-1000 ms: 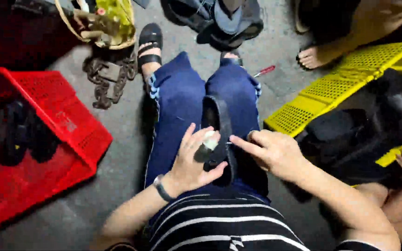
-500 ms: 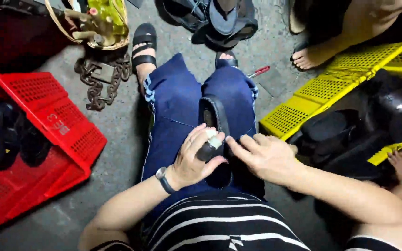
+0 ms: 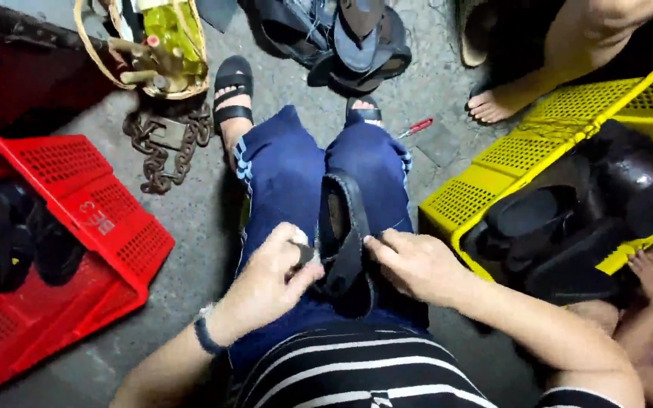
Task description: Hand-sewing the components of a sandal together using a needle and thread.
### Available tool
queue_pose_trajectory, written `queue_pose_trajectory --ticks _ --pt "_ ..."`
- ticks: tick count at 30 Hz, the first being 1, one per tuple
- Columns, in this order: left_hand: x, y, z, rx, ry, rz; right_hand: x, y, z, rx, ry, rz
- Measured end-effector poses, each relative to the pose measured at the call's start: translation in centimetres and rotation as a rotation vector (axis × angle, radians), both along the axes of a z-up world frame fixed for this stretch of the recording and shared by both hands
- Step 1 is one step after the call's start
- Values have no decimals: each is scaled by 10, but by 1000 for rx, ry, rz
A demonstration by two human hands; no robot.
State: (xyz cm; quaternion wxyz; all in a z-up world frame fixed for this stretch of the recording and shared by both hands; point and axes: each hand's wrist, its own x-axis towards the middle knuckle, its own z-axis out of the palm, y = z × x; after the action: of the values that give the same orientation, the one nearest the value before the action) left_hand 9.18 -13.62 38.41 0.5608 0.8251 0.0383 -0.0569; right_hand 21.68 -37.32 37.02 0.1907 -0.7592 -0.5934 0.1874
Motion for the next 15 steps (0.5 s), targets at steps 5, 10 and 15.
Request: queue_pose_trajectory --ticks 5,10,15 --pt "-4 -8 -11 -978 416 95 -8 -1 -9 92 30 -55" --pt "23 -33 -3 -63 22 243 -8 4 -8 283 -62 -170" --pt "6 -33 -34 -430 300 197 24 -1 43 17 -36 -23"
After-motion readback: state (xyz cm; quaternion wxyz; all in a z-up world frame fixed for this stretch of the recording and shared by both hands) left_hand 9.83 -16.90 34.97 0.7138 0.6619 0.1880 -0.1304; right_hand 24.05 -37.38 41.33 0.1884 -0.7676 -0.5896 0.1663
